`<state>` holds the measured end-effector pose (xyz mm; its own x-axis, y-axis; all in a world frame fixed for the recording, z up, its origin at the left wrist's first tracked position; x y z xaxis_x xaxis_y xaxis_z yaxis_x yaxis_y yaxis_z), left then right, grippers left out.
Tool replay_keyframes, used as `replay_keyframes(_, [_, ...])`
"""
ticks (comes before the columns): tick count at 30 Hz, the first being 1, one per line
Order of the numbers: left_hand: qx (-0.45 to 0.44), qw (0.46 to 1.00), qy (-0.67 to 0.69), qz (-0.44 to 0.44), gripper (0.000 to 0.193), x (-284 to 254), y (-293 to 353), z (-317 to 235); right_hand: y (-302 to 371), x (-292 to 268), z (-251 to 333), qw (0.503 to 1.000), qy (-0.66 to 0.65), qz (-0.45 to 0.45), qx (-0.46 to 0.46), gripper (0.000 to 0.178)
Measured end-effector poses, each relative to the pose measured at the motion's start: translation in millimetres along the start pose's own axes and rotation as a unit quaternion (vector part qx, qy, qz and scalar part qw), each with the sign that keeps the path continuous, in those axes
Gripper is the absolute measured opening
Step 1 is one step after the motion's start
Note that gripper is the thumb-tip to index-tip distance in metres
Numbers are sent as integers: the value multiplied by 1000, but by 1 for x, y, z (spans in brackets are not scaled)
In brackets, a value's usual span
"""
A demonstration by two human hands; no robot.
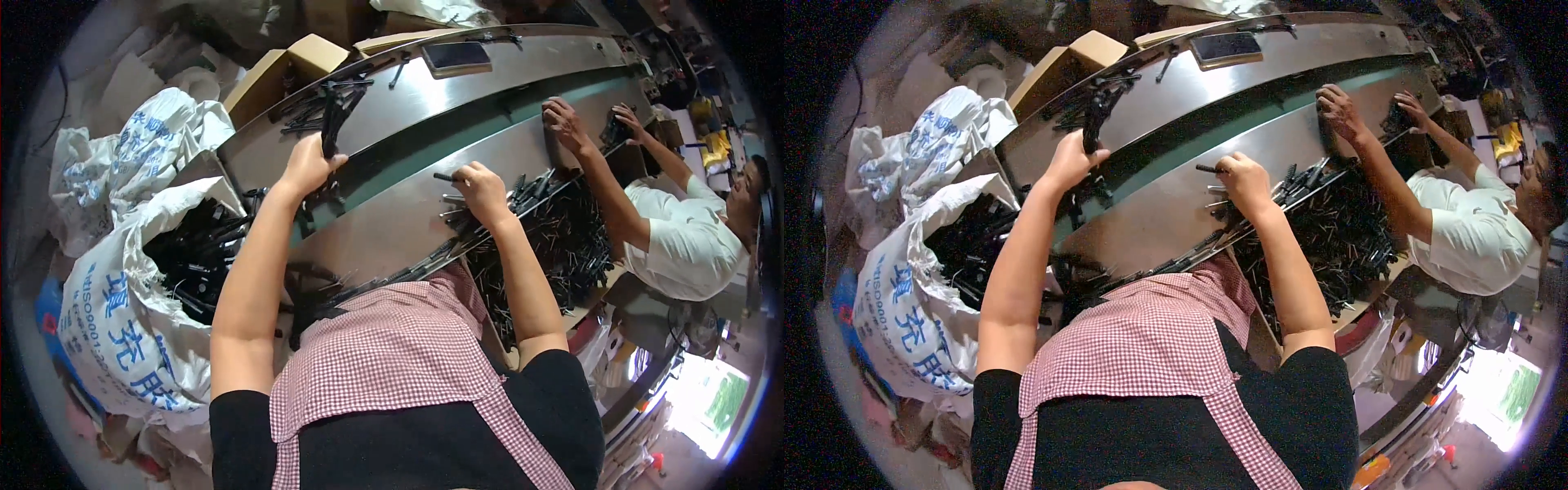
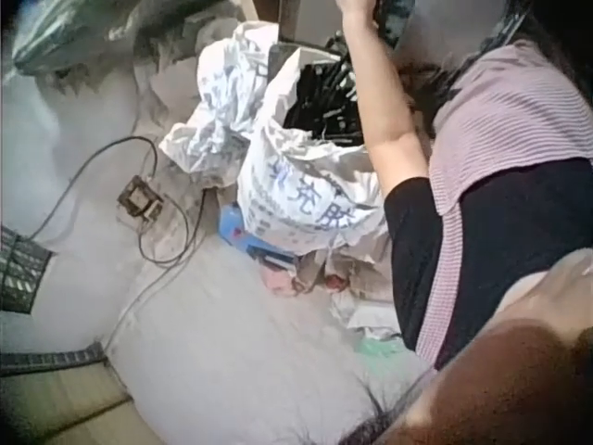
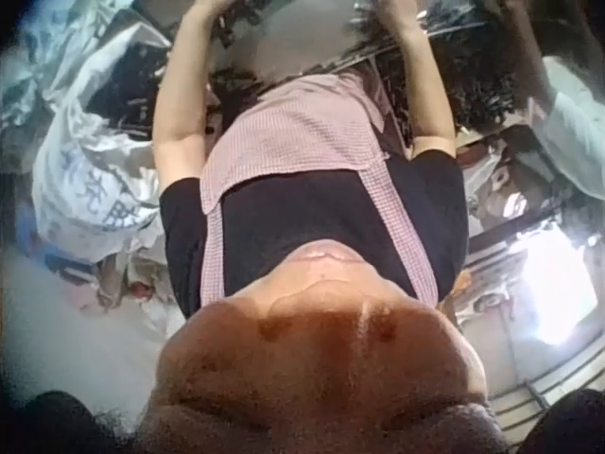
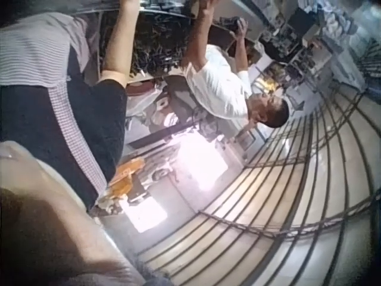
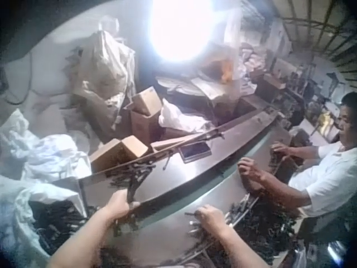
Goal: The person sorts small black plastic components by hand, transferring them from a large floppy plastic bag into a metal tray.
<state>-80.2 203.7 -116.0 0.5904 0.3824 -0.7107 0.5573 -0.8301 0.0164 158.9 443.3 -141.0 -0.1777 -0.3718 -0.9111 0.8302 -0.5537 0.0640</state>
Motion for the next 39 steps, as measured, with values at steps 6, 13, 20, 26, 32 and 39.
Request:
replay_keyframes(6, [38,996,58,52,21,-34,6,-19,-43,33,54,994,-27,-67,-85,8])
replay_keyframes(13, [12,967,-239,83,14,4,29,-2,-80,80,72,988,44,-32,-147,15])
replay_keyframes(20, [7,936,-323,139,13,58,42,7,-89,74,41,988,34,-118,-95,28])
replay_keyframes(26, [-24,932,-356,61,8,59,48,27,-71,29,11,991,-102,-85,-22,19])
replay_keyframes(32, [-49,960,-270,57,12,49,43,17,2,-18,-12,996,-11,76,52,15])
replay_keyframes(39, [-24,979,-203,27,29,-1,36,-17,-2,4,14,998,-54,-25,-7,10])
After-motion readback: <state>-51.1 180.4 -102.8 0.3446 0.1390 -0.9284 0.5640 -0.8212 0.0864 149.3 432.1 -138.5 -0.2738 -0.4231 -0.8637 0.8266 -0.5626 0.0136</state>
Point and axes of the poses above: each hand's wrist, its own y-axis away from the middle knuckle, its own x-axis out of the palm, z = x × y, the point moved 2 cm from there along -y, towards the middle knuckle, and after that the axes turned 15 degrees about x, right-handed, at the moved point
